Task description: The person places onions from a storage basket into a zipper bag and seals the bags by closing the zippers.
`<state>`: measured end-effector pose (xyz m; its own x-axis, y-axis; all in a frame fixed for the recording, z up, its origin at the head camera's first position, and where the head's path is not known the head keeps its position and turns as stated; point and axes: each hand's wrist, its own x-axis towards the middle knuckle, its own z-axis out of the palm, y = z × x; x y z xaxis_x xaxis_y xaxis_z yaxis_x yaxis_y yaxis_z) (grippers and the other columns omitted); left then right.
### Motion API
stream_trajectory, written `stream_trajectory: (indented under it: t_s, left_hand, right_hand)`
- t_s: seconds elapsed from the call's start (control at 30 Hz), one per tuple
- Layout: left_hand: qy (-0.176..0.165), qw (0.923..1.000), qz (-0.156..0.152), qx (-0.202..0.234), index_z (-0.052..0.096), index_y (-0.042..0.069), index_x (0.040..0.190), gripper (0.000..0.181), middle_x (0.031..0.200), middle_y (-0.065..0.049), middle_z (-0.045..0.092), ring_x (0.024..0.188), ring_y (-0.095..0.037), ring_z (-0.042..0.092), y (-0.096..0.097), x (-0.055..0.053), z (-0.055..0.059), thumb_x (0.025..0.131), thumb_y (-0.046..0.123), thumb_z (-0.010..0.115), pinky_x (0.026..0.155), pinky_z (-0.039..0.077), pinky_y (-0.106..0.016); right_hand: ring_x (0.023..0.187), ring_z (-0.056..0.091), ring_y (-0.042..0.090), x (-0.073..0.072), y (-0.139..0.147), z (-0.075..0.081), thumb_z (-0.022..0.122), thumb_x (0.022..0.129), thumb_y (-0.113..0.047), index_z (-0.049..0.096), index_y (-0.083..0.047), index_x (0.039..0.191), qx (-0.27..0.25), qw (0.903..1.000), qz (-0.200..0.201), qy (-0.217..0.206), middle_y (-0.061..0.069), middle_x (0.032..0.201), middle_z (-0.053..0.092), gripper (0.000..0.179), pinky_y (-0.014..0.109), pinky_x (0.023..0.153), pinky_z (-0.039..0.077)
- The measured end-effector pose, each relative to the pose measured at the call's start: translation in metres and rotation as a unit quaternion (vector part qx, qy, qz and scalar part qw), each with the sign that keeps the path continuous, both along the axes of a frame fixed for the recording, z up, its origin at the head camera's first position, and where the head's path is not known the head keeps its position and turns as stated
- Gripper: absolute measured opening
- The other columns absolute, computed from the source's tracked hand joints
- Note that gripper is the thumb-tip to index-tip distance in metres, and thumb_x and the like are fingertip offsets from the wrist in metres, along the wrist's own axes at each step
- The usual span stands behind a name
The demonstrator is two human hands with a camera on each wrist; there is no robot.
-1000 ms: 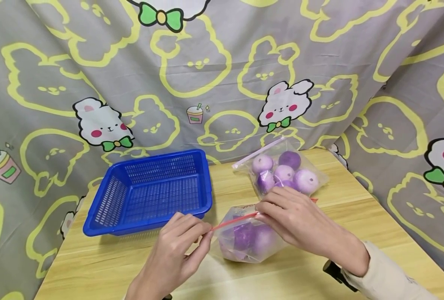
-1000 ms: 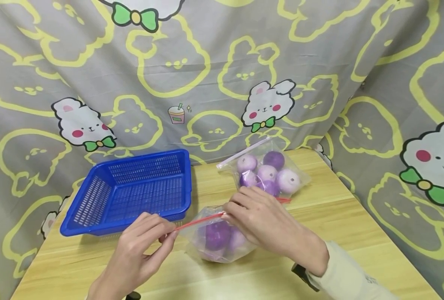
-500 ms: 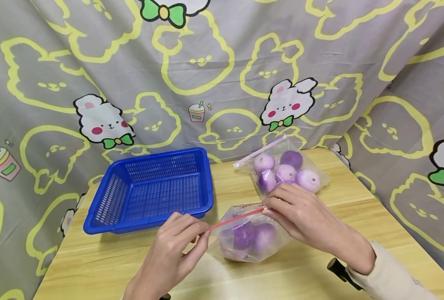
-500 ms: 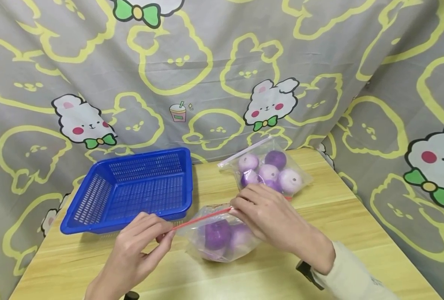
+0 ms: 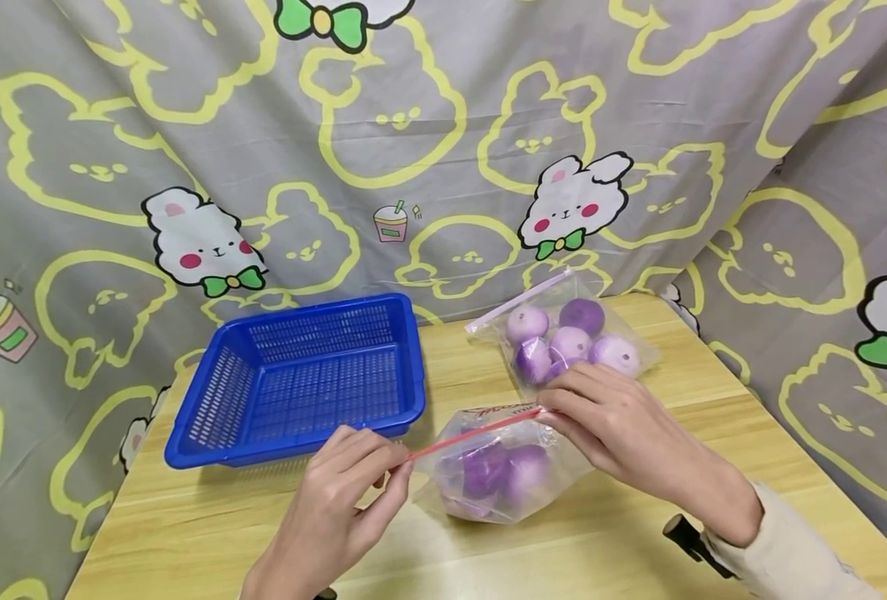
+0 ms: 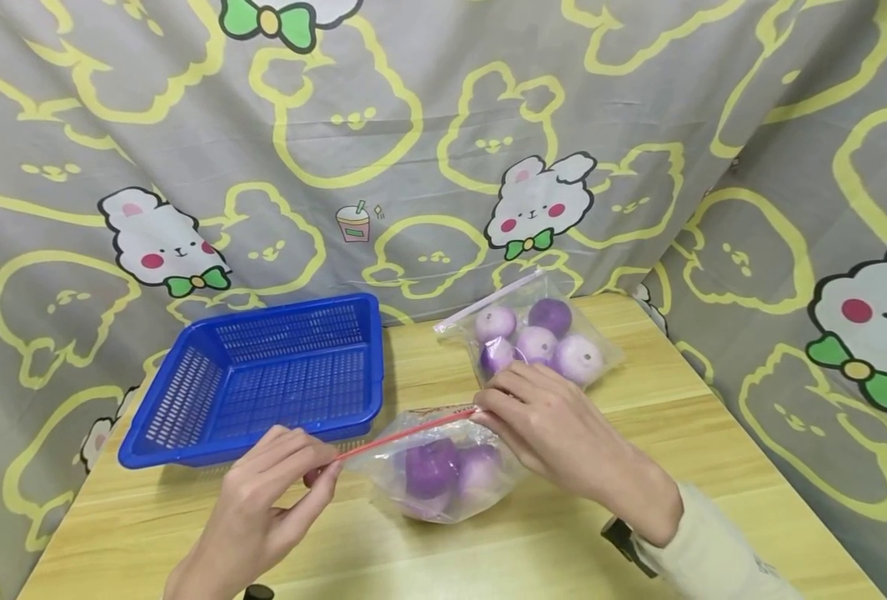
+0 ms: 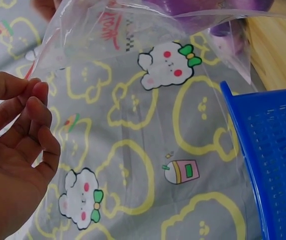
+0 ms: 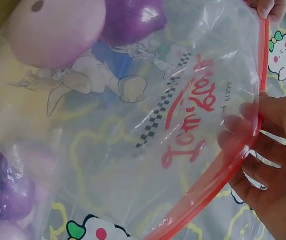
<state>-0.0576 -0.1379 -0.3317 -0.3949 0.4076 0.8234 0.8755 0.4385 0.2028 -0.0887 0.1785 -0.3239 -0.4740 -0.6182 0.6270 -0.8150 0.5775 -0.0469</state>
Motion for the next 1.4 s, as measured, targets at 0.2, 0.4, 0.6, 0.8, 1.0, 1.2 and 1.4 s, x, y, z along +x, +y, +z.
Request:
stream_trajectory:
  t_s: [0.2,0.4,0.6,0.8,1.0,1.2,1.4]
  left_hand:
    - [0.006,1.0000,0.000,0.001,0.070,0.011,0.084,0.027,0.076,0.009,0.061,0.064,-0.004,0.050,0.000,0.003,0.000,0.102,0.018,0.052,0.065,0.036,-0.017]
    - [0.010,0.9999,-0.002,0.006,0.071,0.009,0.084,0.027,0.075,0.008,0.061,0.064,-0.005,0.050,-0.001,0.004,0.001,0.102,0.018,0.052,0.065,0.036,-0.017]
    - [0.010,0.9999,0.001,0.007,0.071,0.009,0.084,0.028,0.075,0.008,0.061,0.064,-0.005,0.049,-0.003,0.004,-0.001,0.102,0.018,0.052,0.065,0.035,-0.017]
    - [0.015,0.9998,-0.004,0.015,0.071,0.008,0.083,0.028,0.074,0.007,0.060,0.063,-0.005,0.049,-0.005,0.004,-0.001,0.101,0.016,0.052,0.064,0.035,-0.016]
    - [0.014,0.9997,-0.006,0.019,0.069,0.008,0.081,0.029,0.073,0.007,0.059,0.063,-0.005,0.048,-0.006,0.002,-0.001,0.101,0.016,0.051,0.064,0.035,-0.016]
    - [0.000,0.9999,0.002,0.016,0.069,0.010,0.082,0.028,0.074,0.008,0.059,0.064,-0.005,0.048,-0.009,0.000,-0.001,0.102,0.017,0.051,0.065,0.034,-0.017]
    - [-0.004,0.9997,0.014,0.022,0.069,0.010,0.080,0.029,0.072,0.009,0.057,0.064,-0.005,0.047,-0.014,-0.004,-0.001,0.102,0.019,0.052,0.065,0.034,-0.018]
  right_hand:
    - [0.093,0.062,0.018,0.000,0.005,-0.002,0.044,0.107,-0.033,0.072,-0.010,0.099,-0.014,0.9998,0.003,0.014,-0.002,0.097,0.066,0.038,0.033,0.087,0.048]
    - [0.087,0.063,0.017,-0.003,0.012,-0.003,0.046,0.106,-0.034,0.072,-0.008,0.095,-0.038,0.9983,0.002,0.044,-0.001,0.095,0.068,0.038,0.033,0.080,0.049]
    - [0.084,0.062,0.015,-0.006,0.020,-0.006,0.046,0.106,-0.035,0.072,-0.009,0.094,-0.033,0.9989,-0.011,0.031,-0.002,0.093,0.068,0.039,0.032,0.076,0.048]
    - [0.084,0.061,0.014,-0.008,0.030,-0.011,0.044,0.106,-0.038,0.072,-0.010,0.095,-0.029,0.9990,-0.026,0.022,-0.003,0.093,0.068,0.041,0.031,0.078,0.047]
    - [0.080,0.058,0.010,-0.012,0.041,-0.015,0.045,0.106,-0.037,0.071,-0.012,0.095,-0.039,0.9984,-0.031,0.028,-0.006,0.092,0.067,0.039,0.027,0.076,0.045]
    - [0.083,0.060,0.012,-0.014,0.053,-0.020,0.043,0.106,-0.040,0.072,-0.011,0.096,-0.034,0.9980,-0.053,0.000,-0.005,0.093,0.068,0.043,0.028,0.081,0.045]
    - [0.083,0.060,0.011,-0.018,0.064,-0.024,0.043,0.106,-0.041,0.072,-0.012,0.095,-0.041,0.9973,-0.060,0.007,-0.006,0.093,0.068,0.042,0.027,0.078,0.046]
